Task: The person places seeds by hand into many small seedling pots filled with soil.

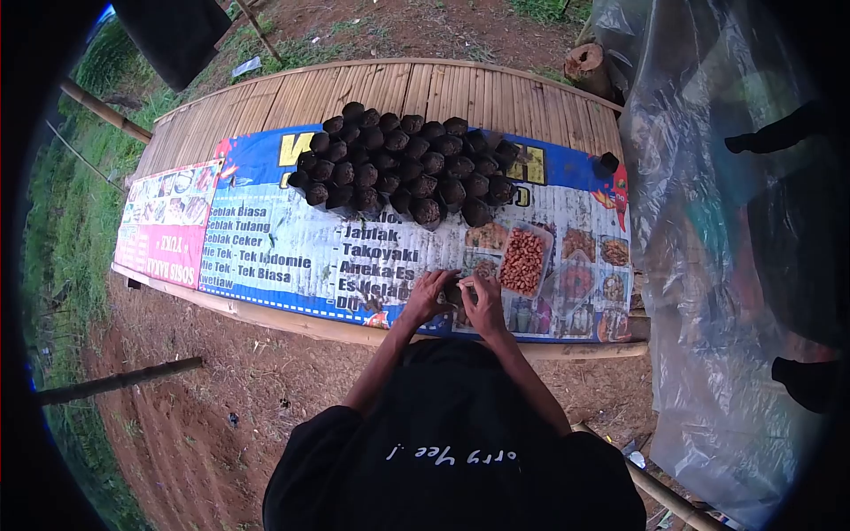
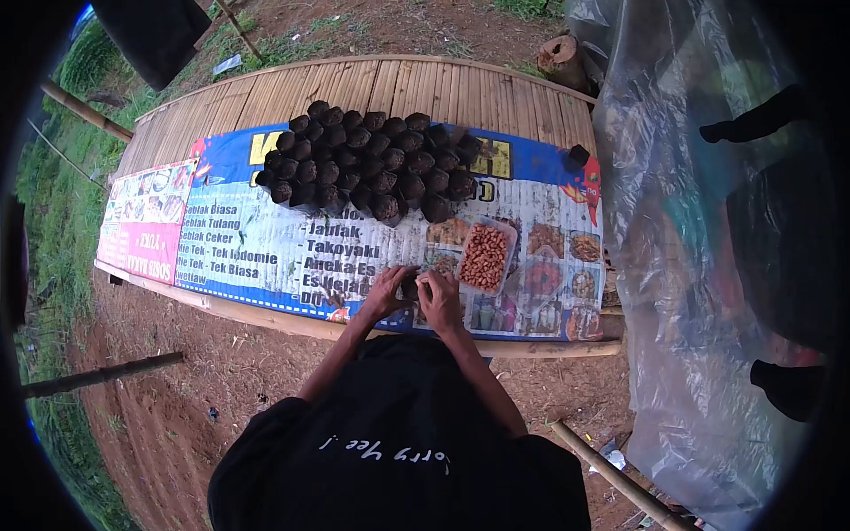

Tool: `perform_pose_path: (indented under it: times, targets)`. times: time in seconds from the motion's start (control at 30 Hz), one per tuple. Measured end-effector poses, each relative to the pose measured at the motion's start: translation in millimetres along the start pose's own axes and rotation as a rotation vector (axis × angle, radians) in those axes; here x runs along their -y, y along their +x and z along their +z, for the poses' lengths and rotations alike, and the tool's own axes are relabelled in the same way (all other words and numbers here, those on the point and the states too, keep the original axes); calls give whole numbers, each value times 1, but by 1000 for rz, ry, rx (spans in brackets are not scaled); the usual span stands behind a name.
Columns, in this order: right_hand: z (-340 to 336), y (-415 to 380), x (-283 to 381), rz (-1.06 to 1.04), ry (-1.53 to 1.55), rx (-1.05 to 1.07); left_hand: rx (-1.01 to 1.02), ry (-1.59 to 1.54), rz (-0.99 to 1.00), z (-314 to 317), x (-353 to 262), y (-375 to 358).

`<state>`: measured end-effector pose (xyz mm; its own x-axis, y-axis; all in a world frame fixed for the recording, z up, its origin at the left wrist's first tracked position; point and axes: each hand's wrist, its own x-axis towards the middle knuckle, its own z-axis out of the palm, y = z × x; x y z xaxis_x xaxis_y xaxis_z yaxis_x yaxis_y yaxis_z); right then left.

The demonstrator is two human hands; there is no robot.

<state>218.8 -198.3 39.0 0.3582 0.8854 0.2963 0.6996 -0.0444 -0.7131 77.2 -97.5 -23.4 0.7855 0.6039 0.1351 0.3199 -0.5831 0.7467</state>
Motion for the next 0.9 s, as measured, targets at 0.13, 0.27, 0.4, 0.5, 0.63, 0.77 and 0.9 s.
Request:
perform_pose_path:
  times: [0.13, 0.27, 0.4, 0.5, 0.63, 0.77, 0.9]
  targets:
    - [2, -1, -2, 9, 19, 8, 77, 15, 34, -3, 5, -2]
    - [-3, -8, -2, 5, 16, 87, -1, 48, 80, -3, -3, -3]
    - [-6, -6, 2, -3, 60, 31, -36, 56, 26, 7, 0, -6]
    - [-7, -4, 3, -22, 52, 5, -66, -17, -25, 8, 0, -5]
    - [-1, -7, -1, -48, 22, -21, -3, -35, 15, 1, -2, -1]
    - [-1, -9, 1, 8, 37, 60, -7, 19, 14, 4, -1, -5]
    - [-6, -2, 8, -11, 57, 38, -66, -6, -10, 4, -6, -3]
